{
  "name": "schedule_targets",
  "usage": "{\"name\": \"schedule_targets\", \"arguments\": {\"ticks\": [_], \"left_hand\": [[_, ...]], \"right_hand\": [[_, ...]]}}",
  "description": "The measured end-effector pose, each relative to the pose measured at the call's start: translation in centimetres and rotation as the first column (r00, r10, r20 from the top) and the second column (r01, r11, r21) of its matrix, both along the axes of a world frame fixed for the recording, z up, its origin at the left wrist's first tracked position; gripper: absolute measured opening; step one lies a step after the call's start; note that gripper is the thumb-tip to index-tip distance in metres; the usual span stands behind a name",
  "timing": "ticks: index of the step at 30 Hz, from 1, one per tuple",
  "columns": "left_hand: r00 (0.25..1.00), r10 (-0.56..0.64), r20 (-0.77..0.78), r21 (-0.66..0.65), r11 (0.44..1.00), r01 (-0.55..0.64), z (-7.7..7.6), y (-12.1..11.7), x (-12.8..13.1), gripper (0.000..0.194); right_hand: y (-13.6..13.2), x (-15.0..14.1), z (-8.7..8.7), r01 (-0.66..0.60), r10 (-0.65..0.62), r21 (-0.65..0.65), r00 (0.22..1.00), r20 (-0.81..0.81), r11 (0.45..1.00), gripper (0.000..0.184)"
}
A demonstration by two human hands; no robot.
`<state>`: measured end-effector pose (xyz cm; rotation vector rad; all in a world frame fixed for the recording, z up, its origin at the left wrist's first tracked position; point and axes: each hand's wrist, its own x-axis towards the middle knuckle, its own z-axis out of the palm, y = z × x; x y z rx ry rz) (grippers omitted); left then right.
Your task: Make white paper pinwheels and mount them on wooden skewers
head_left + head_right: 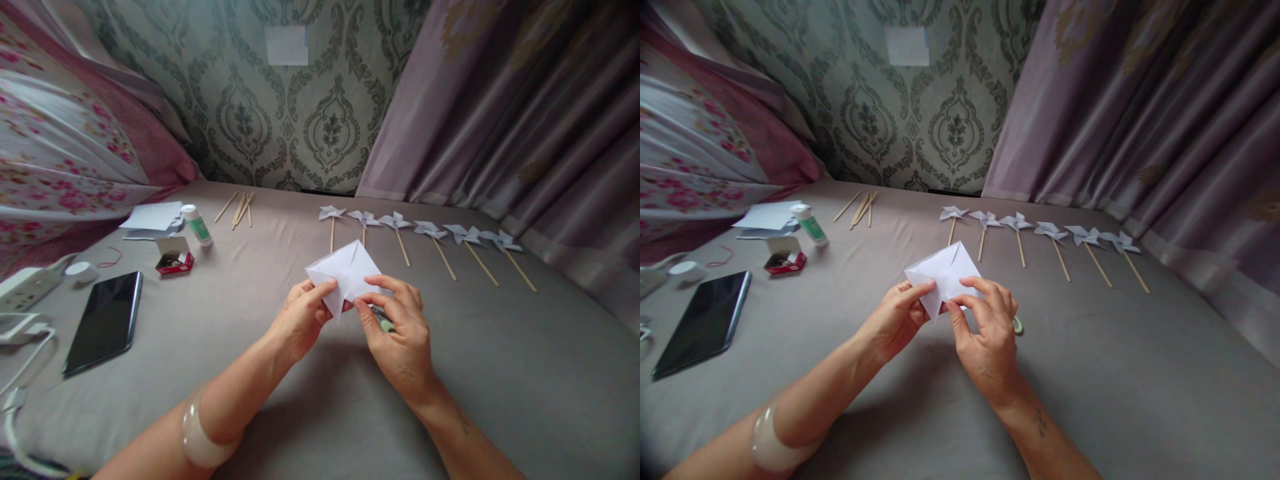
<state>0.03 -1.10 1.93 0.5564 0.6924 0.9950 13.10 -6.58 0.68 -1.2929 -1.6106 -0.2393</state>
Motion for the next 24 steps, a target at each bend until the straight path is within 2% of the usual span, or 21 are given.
{"name": "schedule_targets", "arguments": {"ticks": [11, 24], "left_hand": [[0.999, -0.042, -0.008, 0.030, 0.999, 0.042, -0.06, -0.45, 0.18, 0.022], [0.997, -0.077, -0.027, 0.131, 0.988, 0.079, -0.23, -0.78, 0.23, 0.026]], "right_hand": [[0.15, -0.04, 0.32, 0.090, -0.090, 0.015, 0.996, -0.010, 0.996, 0.003], [0.18, -0.05, 0.38, 0.117, -0.117, -0.001, 0.993, -0.013, 0.993, 0.004]]}}
